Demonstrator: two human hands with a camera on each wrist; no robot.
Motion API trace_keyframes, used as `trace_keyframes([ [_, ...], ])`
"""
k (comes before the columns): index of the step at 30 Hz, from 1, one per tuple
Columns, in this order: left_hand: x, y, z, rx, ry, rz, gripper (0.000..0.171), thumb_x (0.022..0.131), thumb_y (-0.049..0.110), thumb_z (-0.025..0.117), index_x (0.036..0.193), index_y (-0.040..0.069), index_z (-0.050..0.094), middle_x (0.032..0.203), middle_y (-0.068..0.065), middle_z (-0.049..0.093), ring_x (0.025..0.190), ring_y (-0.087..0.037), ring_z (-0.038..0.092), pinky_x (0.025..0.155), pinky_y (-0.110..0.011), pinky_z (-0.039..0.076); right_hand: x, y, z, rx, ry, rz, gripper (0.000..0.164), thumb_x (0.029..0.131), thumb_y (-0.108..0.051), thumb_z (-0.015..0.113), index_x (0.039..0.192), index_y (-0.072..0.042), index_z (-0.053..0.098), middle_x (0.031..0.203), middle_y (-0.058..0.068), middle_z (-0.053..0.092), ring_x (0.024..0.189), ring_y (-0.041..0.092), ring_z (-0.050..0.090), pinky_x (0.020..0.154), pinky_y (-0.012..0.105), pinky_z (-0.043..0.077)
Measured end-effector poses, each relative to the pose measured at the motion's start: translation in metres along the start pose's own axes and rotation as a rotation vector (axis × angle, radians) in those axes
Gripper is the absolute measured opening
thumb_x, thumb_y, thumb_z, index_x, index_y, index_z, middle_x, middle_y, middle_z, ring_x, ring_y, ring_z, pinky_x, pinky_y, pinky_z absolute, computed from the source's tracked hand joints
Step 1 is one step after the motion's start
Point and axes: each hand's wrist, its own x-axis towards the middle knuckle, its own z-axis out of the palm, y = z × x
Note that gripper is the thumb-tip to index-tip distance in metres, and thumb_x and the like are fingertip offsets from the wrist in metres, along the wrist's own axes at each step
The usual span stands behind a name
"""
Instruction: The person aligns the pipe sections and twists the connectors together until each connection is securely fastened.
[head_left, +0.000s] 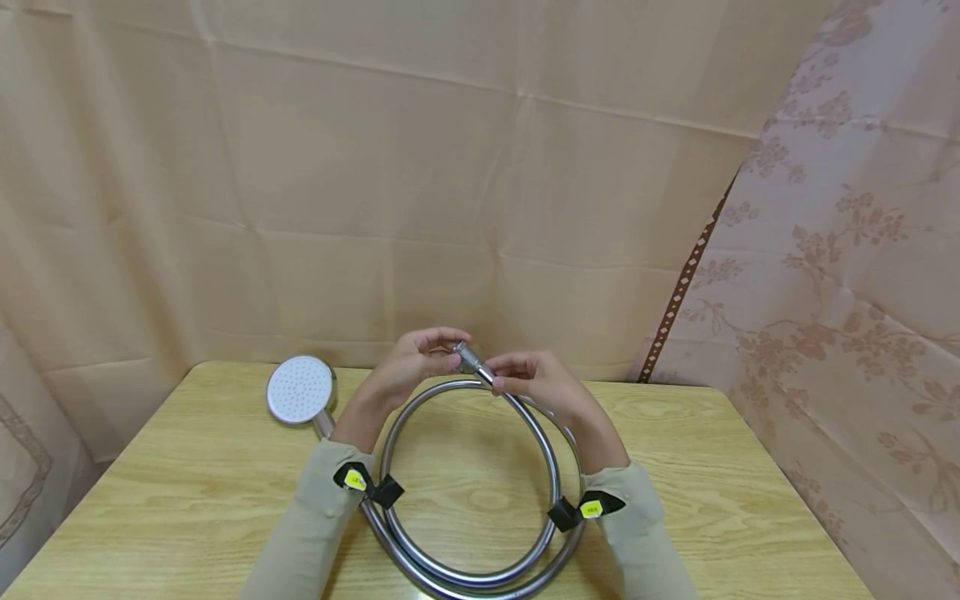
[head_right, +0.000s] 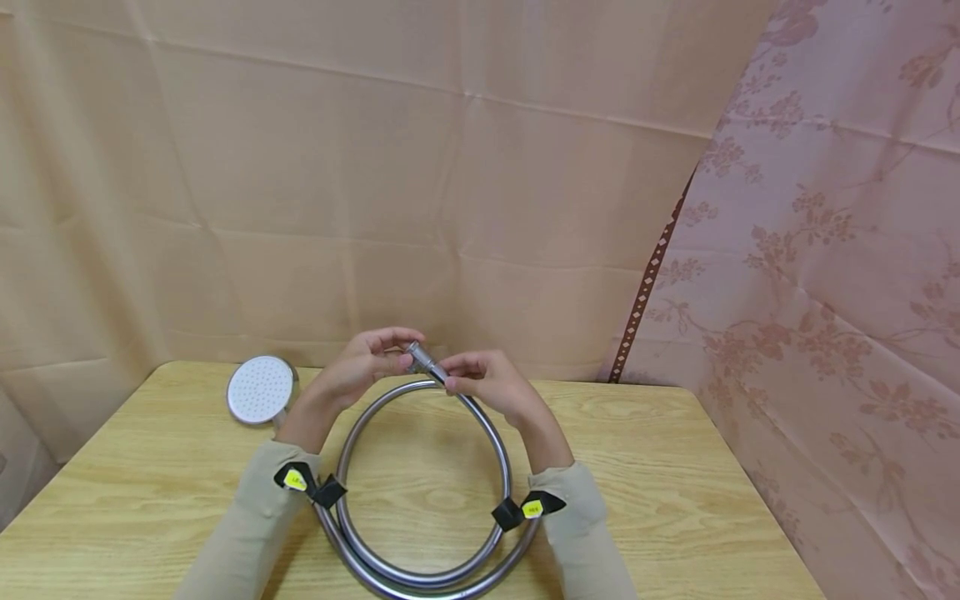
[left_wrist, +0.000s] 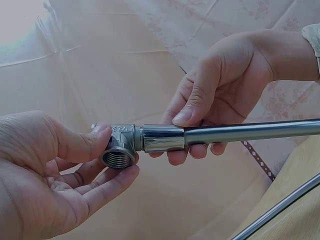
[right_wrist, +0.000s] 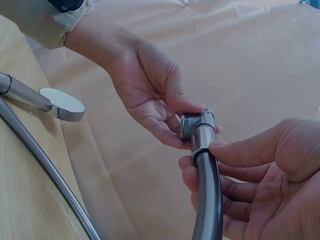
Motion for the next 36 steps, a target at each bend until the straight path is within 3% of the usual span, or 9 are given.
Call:
trace_keyframes([
  [10,-0.003,0.001,0.0,0.003,0.016,-0.012,0.029,0.097,-0.002,0.061,0.125,0.001,0.064,0.103,0.009,0.068,0.095,-0.009,0.065,0.091,-0.03,0.051,-0.002,-0.002,0.0,-0.002,-0.005,0.0,0.031,0.097,-0.004,0.065,0.126,0.006,0.066,0.107,0.019,0.072,0.094,0.015,0.068,0.088,0.026,0.053],
  [16,-0.001,0.0,0.0,-0.004,0.032,-0.018,0.029,0.096,-0.002,0.062,0.125,0.001,0.065,0.103,0.009,0.068,0.096,-0.011,0.064,0.091,-0.03,0.051,-0.002,-0.004,0.005,-0.095,0.042,-0.043,0.032,0.094,-0.008,0.071,0.124,0.002,0.069,0.108,0.02,0.072,0.092,0.014,0.065,0.083,0.028,0.052],
  [24,0.0,0.001,0.0,-0.011,0.046,-0.03,0.033,0.096,-0.002,0.062,0.129,-0.005,0.061,0.1,0.007,0.068,0.093,-0.009,0.064,0.09,-0.03,0.052,0.001,-0.005,0.011,-0.17,0.117,-0.127,0.032,0.09,-0.002,0.073,0.121,0.005,0.069,0.105,0.02,0.074,0.088,0.016,0.066,0.078,0.031,0.054],
  [36,0.0,0.002,0.004,-0.044,0.056,-0.054,0.04,0.096,-0.001,0.062,0.134,-0.012,0.055,0.102,0.005,0.067,0.092,-0.009,0.067,0.089,-0.026,0.057,0.001,-0.005,0.012,-0.217,0.142,-0.132,0.033,0.086,-0.001,0.077,0.118,0.003,0.07,0.101,0.019,0.074,0.086,0.02,0.067,0.075,0.031,0.056],
])
